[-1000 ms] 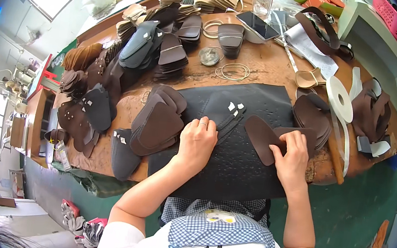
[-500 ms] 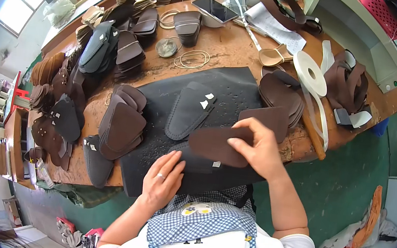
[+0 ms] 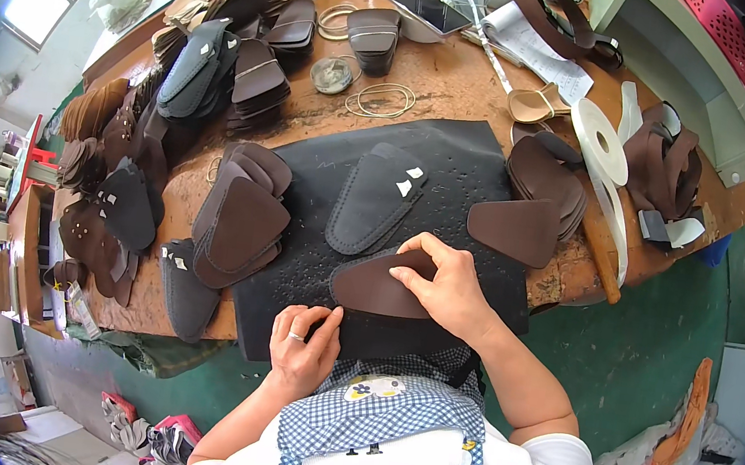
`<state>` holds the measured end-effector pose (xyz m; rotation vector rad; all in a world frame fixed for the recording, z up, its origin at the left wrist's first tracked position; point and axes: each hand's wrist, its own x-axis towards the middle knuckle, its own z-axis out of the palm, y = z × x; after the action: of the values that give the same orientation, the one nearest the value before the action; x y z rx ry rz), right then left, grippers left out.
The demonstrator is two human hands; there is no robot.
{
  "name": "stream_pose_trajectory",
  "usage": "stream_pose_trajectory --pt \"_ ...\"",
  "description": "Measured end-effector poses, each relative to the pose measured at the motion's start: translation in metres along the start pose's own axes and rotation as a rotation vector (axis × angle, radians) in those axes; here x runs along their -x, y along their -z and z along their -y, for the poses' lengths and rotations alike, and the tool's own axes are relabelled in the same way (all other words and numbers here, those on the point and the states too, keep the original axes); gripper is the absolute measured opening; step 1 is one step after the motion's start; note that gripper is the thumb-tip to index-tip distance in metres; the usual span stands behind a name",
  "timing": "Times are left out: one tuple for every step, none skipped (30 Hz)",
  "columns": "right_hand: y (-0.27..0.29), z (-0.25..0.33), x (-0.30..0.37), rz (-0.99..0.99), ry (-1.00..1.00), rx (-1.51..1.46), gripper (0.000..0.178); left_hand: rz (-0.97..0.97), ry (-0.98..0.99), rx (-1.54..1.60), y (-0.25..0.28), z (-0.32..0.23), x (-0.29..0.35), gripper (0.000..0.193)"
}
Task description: Preparing and organizing cut leather components for shoe assembly at a workbench.
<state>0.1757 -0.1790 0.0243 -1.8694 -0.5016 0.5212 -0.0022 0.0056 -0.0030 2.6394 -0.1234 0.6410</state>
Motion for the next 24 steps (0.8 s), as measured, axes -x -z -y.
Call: stream_pose_trajectory --pt "0.000 0.001 0.000 -0.001 0.000 0.003 0.021 -0.003 0.022 0.003 -0.001 -0.002 0.001 0.042" --pt "0.000 0.002 0.001 0.010 -0.033 0.020 0.019 -0.006 0.044 0.007 -0.001 -0.003 0.001 0.041" --pt "0.001 0.003 0.001 0.018 -0.068 0.039 0.018 -0.007 0.041 0.013 0.000 -0.003 -0.002 0.041" --pt "0.000 0.003 0.001 0.011 -0.070 0.044 0.018 0.049 0.035 -0.003 0.002 -0.003 -0.006 0.037" --pt "-0.001 0.003 0.002 -0.002 -0.023 0.078 0.018 0.105 0.029 -0.019 0.002 -0.003 -0.009 0.034" --pt "-0.001 0.003 0.003 -0.015 0.026 0.112 0.019 0.122 0.036 -0.018 0.002 -0.003 -0.008 0.029" --pt "0.000 0.001 0.005 -0.022 0.025 0.118 0.019 0.119 0.030 -0.012 0.003 -0.003 -0.009 0.029" --pt "0.002 0.000 0.007 -0.035 0.049 0.106 0.020 0.125 0.027 -0.025 0.003 -0.004 -0.010 0.029" --pt "0.004 -0.001 0.008 -0.045 0.076 0.093 0.021 0.130 0.025 -0.041 0.004 -0.004 -0.011 0.029" --pt "0.009 -0.001 0.008 -0.051 0.076 0.098 0.021 0.121 0.020 -0.037 0.003 -0.004 -0.011 0.030" --pt "0.015 0.000 0.009 -0.065 -0.020 0.019 0.023 0.118 0.015 -0.032 0.003 -0.003 -0.012 0.030" --pt "0.020 -0.001 0.012 -0.083 -0.121 -0.063 0.025 0.108 0.015 -0.021 0.003 -0.003 -0.011 0.030" --pt "0.022 -0.003 0.013 -0.094 -0.125 -0.060 0.025 0.100 0.015 -0.010 0.002 -0.003 -0.012 0.030" --pt "0.022 -0.006 0.014 -0.088 -0.118 -0.044 0.025 0.078 0.010 -0.007 0.001 -0.004 -0.014 0.030" --pt "0.023 -0.008 0.013 -0.083 -0.109 -0.028 0.026 0.078 0.002 0.000 0.001 -0.004 -0.015 0.030" --pt "0.021 -0.008 0.013 -0.096 -0.086 -0.009 0.026 0.076 0.006 -0.002 0.002 -0.004 -0.015 0.029" --pt "0.020 -0.008 0.014 -0.104 -0.087 -0.007 0.026 0.075 0.010 -0.005 0.002 -0.003 -0.016 0.029" --pt "0.019 -0.008 0.013 -0.099 -0.080 0.011 0.025 0.072 0.006 -0.009 0.003 -0.003 -0.017 0.029" --pt "0.018 -0.009 0.013 -0.092 -0.072 0.028 0.025 0.072 0.003 -0.009 0.002 -0.002 -0.018 0.029" --pt "0.018 -0.010 0.013 -0.098 -0.063 0.036 0.026 0.067 -0.001 -0.005 0.001 -0.002 -0.018 0.029" --pt "0.019 -0.011 0.013 -0.099 -0.062 0.034 0.026 0.063 -0.005 -0.001 -0.001 -0.001 -0.018 0.029" --pt "0.021 -0.011 0.013 -0.104 -0.040 0.090 0.026 0.064 -0.006 -0.004 -0.002 -0.002 -0.020 0.029" --pt "0.019 -0.010 0.013 -0.100 -0.018 0.143 0.026 0.062 -0.003 -0.025 -0.002 -0.004 -0.020 0.029" --pt "0.018 -0.008 0.013 -0.097 -0.018 0.137 0.026 0.061 -0.004 -0.044 -0.002 -0.006 -0.021 0.030"
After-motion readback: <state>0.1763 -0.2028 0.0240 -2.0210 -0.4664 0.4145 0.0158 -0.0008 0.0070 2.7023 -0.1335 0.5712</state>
